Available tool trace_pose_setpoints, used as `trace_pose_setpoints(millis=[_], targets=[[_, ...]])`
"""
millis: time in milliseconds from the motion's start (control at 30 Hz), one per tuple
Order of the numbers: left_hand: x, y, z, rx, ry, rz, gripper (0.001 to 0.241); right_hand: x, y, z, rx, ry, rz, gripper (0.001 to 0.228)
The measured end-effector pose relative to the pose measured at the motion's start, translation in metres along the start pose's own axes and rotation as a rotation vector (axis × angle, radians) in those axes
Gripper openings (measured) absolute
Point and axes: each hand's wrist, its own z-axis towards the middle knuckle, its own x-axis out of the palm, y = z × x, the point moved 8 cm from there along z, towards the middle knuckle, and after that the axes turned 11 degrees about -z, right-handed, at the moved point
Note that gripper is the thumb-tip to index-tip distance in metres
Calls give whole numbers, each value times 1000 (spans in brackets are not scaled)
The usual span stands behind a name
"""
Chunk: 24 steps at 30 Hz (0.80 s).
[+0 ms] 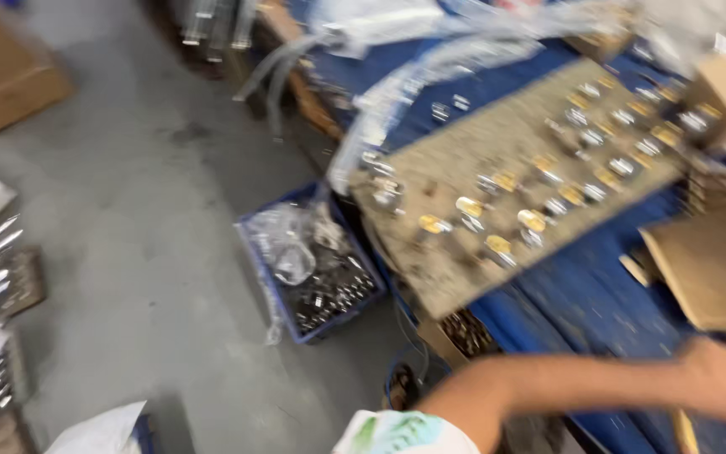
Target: The person assembles metal faucet components by inserting small brass valves into larger chrome faucet bodies, using a small wooden mallet to tap the pieces into place, and picking up components from a workbench and organized boxes.
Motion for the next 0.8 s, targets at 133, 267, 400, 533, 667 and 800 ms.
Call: trace_pose_setpoints(millis=[133,267,400,533,667,800], targets=[[-24,0,19,-66,15,-90,48,-9,-77,-54,103,-23,51,52],[-66,0,-8,29,-72,-602,79,-55,-135,-108,213,-141,-7,53],[-99,20,-55,102,35,-767,62,-71,-136,-111,163,-355,-72,50],[-108,21,-78,-43,162,-752,38,-65,-115,-72,133,-308,-133,53],[-117,7,-80,-66,-33,-638,34,-70,-83,-44,-31,-497,-371,46],[-133,3,-84,-114,-314,-707,40,-79,-51,-43,-210,-599,-496,41]])
